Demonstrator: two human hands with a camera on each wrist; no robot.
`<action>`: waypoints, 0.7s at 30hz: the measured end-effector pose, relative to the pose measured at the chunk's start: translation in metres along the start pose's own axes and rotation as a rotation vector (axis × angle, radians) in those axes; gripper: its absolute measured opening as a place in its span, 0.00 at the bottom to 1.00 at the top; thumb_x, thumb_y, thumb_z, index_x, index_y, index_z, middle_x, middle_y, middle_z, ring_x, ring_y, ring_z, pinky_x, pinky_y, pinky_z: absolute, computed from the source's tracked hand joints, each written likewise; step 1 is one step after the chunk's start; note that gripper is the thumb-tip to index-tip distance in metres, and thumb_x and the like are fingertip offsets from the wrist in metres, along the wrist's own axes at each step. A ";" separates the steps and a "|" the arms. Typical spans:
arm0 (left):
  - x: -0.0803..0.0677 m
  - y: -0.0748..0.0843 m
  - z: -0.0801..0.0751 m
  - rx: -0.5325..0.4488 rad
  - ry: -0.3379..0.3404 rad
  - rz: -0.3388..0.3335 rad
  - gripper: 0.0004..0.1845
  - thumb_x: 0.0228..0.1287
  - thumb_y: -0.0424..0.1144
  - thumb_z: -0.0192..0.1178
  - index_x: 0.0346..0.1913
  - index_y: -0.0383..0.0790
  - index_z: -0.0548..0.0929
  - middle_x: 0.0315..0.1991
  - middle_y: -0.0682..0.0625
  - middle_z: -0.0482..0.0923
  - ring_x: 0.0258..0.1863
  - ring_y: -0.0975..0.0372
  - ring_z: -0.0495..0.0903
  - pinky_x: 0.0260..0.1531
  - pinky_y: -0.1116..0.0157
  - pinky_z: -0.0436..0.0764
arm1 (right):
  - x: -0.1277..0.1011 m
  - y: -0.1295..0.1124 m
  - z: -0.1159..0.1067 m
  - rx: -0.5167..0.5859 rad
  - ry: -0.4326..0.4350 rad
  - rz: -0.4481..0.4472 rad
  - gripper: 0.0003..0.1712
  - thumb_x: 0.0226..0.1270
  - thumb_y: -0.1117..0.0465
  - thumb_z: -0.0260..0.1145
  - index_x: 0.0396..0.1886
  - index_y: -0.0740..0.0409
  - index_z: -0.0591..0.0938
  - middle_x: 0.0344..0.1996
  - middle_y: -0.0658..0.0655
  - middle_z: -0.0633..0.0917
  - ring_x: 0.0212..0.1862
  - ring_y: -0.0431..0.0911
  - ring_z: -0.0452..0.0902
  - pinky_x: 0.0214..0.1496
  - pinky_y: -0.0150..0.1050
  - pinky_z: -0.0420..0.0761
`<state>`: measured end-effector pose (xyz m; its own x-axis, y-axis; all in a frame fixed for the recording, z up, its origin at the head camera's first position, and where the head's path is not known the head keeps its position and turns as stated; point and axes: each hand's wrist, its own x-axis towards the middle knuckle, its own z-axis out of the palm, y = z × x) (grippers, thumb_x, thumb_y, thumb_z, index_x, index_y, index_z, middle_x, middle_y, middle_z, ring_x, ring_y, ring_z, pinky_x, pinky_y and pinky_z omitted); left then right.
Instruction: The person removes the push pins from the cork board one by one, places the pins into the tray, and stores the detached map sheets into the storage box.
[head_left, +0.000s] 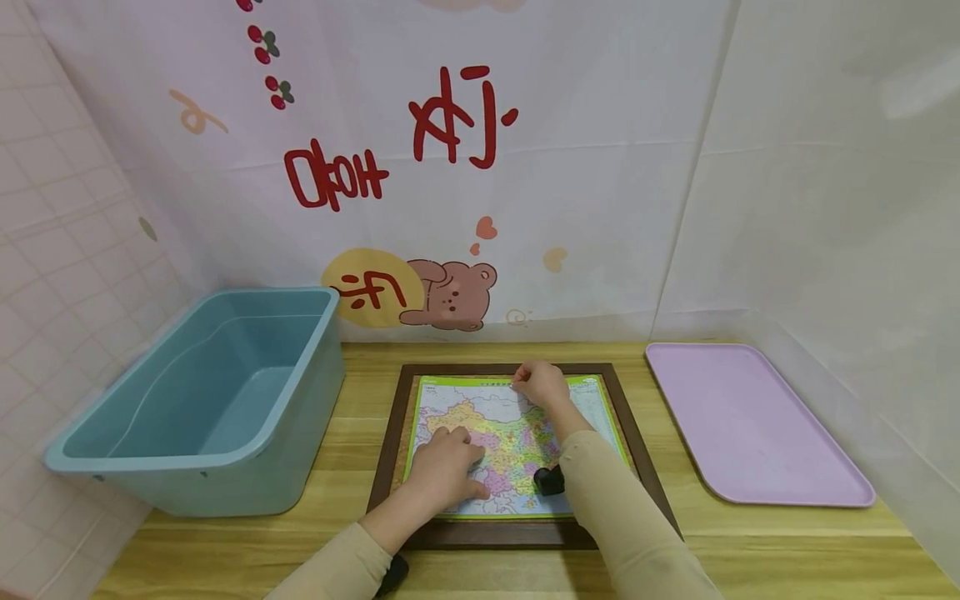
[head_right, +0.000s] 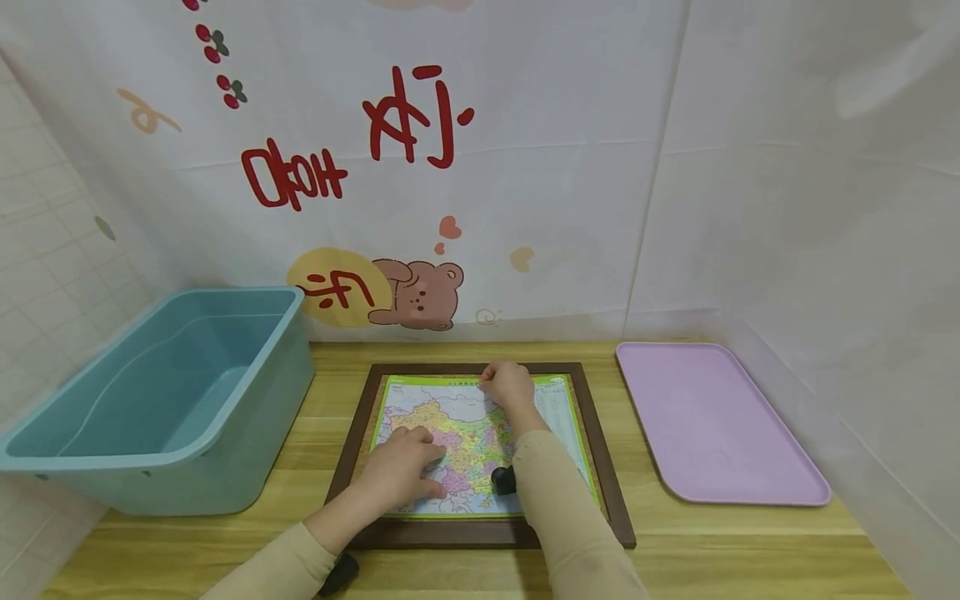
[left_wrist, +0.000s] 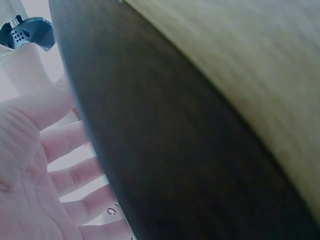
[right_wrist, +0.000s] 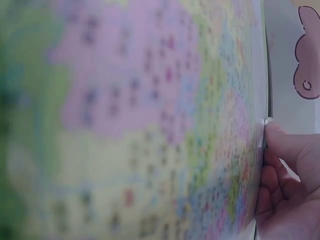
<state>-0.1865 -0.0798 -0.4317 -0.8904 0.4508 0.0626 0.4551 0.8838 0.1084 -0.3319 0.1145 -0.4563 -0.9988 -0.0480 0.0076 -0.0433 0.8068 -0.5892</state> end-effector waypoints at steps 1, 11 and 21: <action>0.000 0.000 0.000 0.000 0.001 0.000 0.24 0.46 0.60 0.75 0.44 0.50 0.88 0.43 0.48 0.78 0.37 0.55 0.73 0.23 0.56 0.76 | 0.000 0.000 0.000 0.008 -0.005 -0.001 0.07 0.67 0.57 0.70 0.30 0.52 0.83 0.30 0.50 0.82 0.33 0.48 0.75 0.37 0.43 0.74; -0.001 0.000 -0.001 -0.009 0.002 -0.003 0.26 0.46 0.59 0.76 0.46 0.48 0.89 0.44 0.47 0.78 0.38 0.54 0.74 0.24 0.55 0.77 | -0.003 0.003 -0.005 0.067 -0.060 -0.035 0.06 0.70 0.60 0.67 0.32 0.55 0.82 0.32 0.52 0.82 0.33 0.48 0.74 0.38 0.44 0.75; -0.001 0.000 0.000 -0.002 0.011 0.001 0.25 0.45 0.60 0.75 0.43 0.48 0.89 0.43 0.48 0.78 0.37 0.55 0.73 0.23 0.57 0.76 | -0.005 0.011 -0.011 0.156 -0.102 -0.064 0.05 0.71 0.60 0.65 0.34 0.56 0.80 0.33 0.54 0.80 0.33 0.48 0.71 0.36 0.43 0.71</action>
<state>-0.1859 -0.0802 -0.4313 -0.8899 0.4501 0.0736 0.4559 0.8832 0.1100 -0.3276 0.1303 -0.4544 -0.9864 -0.1622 -0.0282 -0.0947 0.6994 -0.7084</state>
